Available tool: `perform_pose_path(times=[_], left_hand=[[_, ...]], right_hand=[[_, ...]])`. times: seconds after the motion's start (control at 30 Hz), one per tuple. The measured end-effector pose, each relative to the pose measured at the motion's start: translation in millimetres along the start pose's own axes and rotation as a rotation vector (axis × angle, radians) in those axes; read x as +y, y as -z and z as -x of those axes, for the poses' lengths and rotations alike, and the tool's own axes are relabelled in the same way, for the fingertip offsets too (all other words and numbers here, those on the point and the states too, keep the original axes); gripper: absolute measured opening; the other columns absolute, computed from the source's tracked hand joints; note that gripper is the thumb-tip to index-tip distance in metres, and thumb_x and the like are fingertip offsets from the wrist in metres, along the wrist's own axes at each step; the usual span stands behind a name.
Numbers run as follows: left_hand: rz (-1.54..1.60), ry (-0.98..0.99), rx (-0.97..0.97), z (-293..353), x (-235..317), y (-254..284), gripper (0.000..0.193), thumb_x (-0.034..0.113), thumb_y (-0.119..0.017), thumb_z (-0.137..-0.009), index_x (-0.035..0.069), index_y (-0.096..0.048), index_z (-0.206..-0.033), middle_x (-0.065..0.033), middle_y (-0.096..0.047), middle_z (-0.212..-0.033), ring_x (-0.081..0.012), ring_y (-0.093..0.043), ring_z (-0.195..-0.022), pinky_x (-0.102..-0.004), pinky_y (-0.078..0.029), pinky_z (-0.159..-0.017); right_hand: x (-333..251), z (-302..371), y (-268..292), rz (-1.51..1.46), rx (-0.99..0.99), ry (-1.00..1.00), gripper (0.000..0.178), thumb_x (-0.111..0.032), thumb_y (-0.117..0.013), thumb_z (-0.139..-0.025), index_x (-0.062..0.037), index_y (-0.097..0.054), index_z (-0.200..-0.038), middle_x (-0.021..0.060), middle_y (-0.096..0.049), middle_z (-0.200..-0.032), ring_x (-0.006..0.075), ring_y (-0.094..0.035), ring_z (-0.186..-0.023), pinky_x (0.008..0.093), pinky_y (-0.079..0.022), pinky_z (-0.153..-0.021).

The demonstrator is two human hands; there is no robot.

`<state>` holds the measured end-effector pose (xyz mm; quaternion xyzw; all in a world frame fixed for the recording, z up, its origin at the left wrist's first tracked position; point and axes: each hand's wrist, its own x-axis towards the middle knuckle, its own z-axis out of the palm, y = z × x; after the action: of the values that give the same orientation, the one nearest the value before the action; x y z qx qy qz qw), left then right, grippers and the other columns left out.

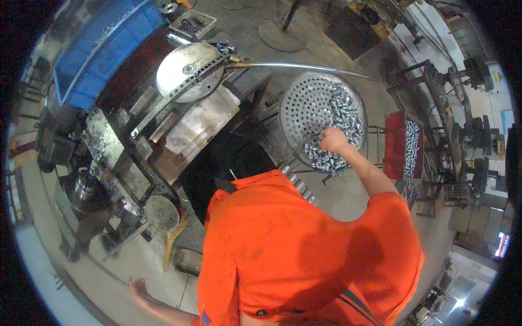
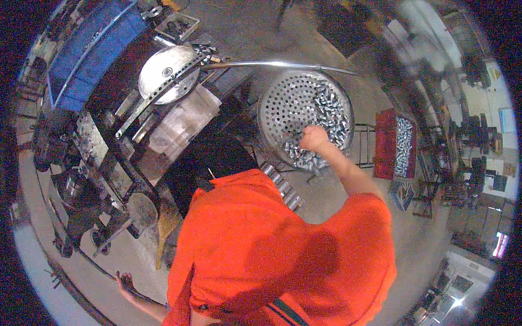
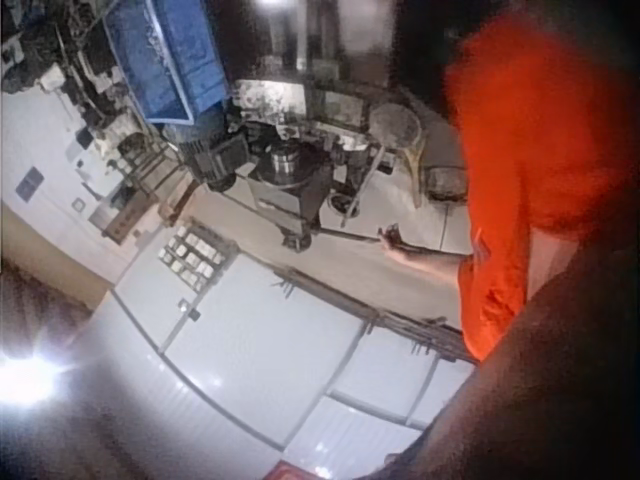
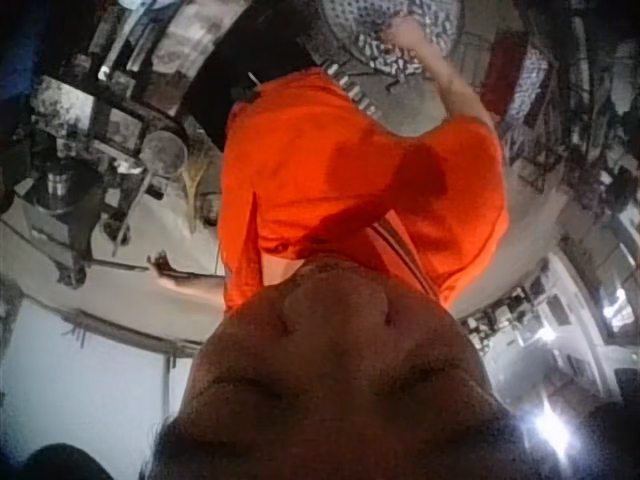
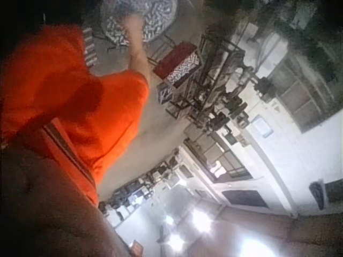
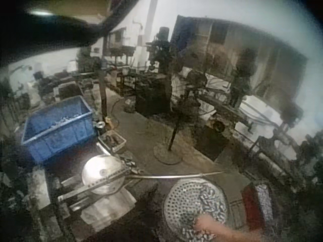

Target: The person operates a metal turning machine, repeatedly inserting small metal pieces into the chuck, engaging the machine, and removing the processed pieces. The person places the finished pieces into a blue bin and occasionally uses a long metal rod to assist with the process.

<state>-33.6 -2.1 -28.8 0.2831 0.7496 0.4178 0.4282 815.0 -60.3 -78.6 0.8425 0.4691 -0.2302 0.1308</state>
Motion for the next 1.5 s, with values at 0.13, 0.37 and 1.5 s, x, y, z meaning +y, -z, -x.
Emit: perform_pose_path(times=[0.13,0.37,1.5], left_hand=[[0.042,-0.037,-0.013,1.9,-1.0,-4.0,0.044,0.034,-0.052,-0.084,0.003,-0.051,-0.116,-0.0105,-0.057,-0.085,-0.0229,-0.055,-0.079,-0.0357,-0.043,-0.081],[0.123,-0.018,0.002,-14.2,-15.0,6.4,0.042,0.034,-0.053,-0.084,0.003,-0.053,-0.111,-0.0097,-0.057,-0.082,-0.0223,-0.055,-0.077,-0.0361,-0.043,-0.081],[-0.429,-0.119,0.304,25.9,31.8,-36.9,0.044,0.03,-0.065,-0.071,-0.005,-0.053,-0.094,-0.014,-0.059,-0.07,-0.0223,-0.057,-0.064,-0.0326,-0.045,-0.063]], right_hand=[[-16.7,-0.8,-2.4,0.251,0.035,0.007,0.032,-0.03,-0.057,-0.061,-0.0092,-0.065,-0.084,0.01,-0.061,-0.093,0.0262,-0.055,-0.095,0.0345,-0.043,-0.083],[12.3,-2.5,-15.8,0.0,0.068,0.114,0.03,-0.03,-0.058,-0.057,-0.0107,-0.067,-0.078,0.0126,-0.061,-0.094,0.0269,-0.055,-0.094,0.0367,-0.045,-0.08],[-190.8,-23.5,132.6,-0.638,0.425,0.864,0.04,-0.004,-0.059,-0.053,-0.0064,-0.066,-0.092,0.017,-0.051,-0.109,0.0309,-0.052,-0.101,0.0333,-0.041,-0.087]])
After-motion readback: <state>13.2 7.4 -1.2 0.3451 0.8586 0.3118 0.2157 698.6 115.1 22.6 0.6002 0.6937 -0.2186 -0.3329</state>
